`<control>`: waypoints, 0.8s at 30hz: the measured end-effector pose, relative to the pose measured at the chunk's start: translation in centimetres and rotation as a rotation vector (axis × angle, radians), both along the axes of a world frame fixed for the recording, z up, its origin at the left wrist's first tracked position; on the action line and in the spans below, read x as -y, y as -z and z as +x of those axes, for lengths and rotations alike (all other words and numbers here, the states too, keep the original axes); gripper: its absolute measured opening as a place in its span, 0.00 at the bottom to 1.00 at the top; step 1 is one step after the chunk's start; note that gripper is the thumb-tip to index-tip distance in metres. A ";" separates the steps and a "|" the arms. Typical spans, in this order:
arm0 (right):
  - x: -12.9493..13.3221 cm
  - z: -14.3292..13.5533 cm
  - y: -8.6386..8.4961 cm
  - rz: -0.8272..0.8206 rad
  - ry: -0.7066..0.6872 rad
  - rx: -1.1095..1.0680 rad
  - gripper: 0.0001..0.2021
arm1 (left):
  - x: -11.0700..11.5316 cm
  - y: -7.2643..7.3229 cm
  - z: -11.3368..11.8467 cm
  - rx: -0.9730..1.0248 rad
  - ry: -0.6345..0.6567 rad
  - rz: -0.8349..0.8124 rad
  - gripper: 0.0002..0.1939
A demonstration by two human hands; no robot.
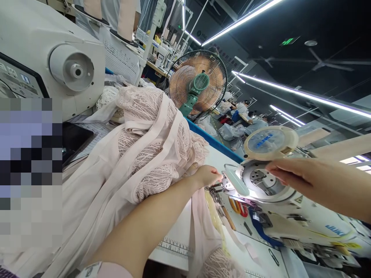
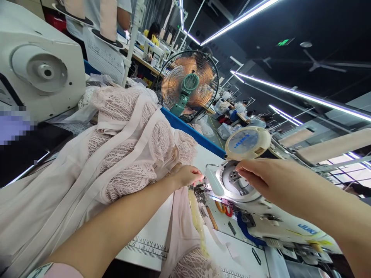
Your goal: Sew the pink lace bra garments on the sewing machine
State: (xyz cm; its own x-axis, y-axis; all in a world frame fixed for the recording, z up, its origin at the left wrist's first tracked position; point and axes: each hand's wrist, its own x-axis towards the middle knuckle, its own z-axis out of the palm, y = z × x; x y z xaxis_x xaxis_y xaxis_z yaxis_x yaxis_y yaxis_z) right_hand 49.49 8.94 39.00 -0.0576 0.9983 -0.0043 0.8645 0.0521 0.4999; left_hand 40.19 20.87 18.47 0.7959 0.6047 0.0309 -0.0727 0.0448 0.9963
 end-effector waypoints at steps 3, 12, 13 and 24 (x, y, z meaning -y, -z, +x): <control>2.4 2.2 0.8 0.004 -0.047 -0.009 0.20 | -0.2 -0.1 -0.3 0.006 0.074 -0.034 0.07; 2.1 -0.1 -0.1 0.255 -0.053 0.086 0.19 | 2.7 -0.6 0.5 0.126 0.129 -0.181 0.08; 1.9 -0.5 -0.2 0.265 -0.065 0.074 0.19 | 3.2 -0.6 0.7 0.135 0.099 -0.189 0.09; 2.8 -1.8 0.3 0.346 -0.377 0.091 0.21 | 6.8 -0.8 1.7 0.083 -0.217 -0.011 0.24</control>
State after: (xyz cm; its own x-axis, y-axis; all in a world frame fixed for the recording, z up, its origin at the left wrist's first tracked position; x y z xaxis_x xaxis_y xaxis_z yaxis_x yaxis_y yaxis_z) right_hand 47.70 6.11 38.70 -0.4278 0.8523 0.3009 0.7702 0.1695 0.6149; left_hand 41.84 14.09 19.30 0.6419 0.7622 0.0832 -0.1637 0.0302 0.9860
